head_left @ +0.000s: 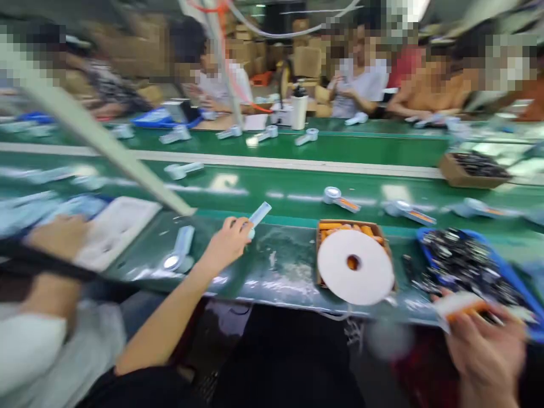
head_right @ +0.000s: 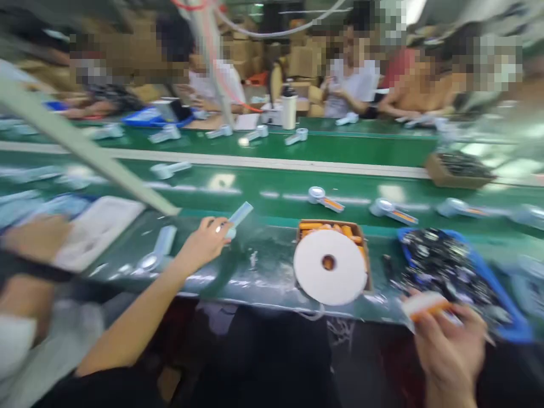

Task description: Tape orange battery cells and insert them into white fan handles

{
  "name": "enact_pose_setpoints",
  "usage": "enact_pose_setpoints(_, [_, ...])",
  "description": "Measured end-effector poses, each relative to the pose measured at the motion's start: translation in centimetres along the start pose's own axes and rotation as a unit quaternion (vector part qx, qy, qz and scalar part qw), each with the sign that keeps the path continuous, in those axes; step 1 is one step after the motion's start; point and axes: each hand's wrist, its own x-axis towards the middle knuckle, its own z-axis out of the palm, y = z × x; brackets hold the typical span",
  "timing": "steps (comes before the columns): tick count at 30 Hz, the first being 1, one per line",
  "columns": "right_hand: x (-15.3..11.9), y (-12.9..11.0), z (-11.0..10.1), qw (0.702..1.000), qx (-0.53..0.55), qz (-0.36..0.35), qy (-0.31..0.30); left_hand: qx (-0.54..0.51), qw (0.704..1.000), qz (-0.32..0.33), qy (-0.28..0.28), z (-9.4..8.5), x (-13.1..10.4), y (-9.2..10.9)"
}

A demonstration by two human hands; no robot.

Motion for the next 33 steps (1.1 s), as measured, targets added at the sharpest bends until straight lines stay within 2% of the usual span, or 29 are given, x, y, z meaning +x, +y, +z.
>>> enact_pose_setpoints(2, [-1.3, -1.9, -1.9, 0.997, 0.063, 0.014, 0.033, -0.007, 0.995, 0.099, 0.004, 1.3, 7.0, 0.5])
enact_pose_setpoints(5, [-1.1, -4.2, -1.2, 0.984, 0.18, 0.01, -0.003, -0.014, 0.974, 0.226, 0.004, 3.1, 16.9, 2.4])
enact_pose_setpoints(7, [0.3, -5.1, 0.1, 0.979, 0.2, -0.012, -0.034, -0.017, 0.962, 0.273, 0.007, 3.8, 21.3, 3.7])
enact_pose_setpoints(9, [1.7, -5.6, 1.1, 0.977, 0.199, -0.027, -0.066, -0.021, 0.959, 0.283, 0.0, 4.3, 23.7, 4.4])
enact_pose_setpoints(14, [6.2, -6.9, 4.0, 0.973, 0.169, -0.029, -0.155, -0.063, 0.97, 0.222, -0.08, 4.6, 25.2, 5.2])
enact_pose_setpoints(16, [8.8, -7.3, 6.4, 0.969, 0.167, -0.026, -0.183, -0.092, 0.97, 0.192, -0.113, 4.4, 25.7, 5.4])
enact_pose_setpoints(20, [13.3, -6.7, 12.8, 0.955, 0.166, -0.007, -0.244, -0.144, 0.965, 0.142, -0.167, 4.1, 26.7, 5.7])
enact_pose_setpoints(23, [15.7, -5.1, 17.3, 0.94, 0.15, 0.01, -0.306, -0.174, 0.964, 0.107, -0.169, 4.3, 26.9, 6.1])
enact_pose_setpoints(26, [17.9, -2.6, 20.9, 0.93, 0.112, 0.013, -0.35, -0.204, 0.964, 0.082, -0.152, 4.9, 26.9, 6.5])
enact_pose_setpoints(30, [20.3, 0.2, 24.3, 0.914, -0.013, -0.049, -0.403, -0.225, 0.963, 0.06, -0.138, 5.5, 27.2, 7.0])
enact_pose_setpoints(33, [21.0, 1.1, 25.8, 0.882, -0.127, -0.12, -0.438, -0.228, 0.963, 0.054, -0.133, 5.4, 27.3, 7.3])
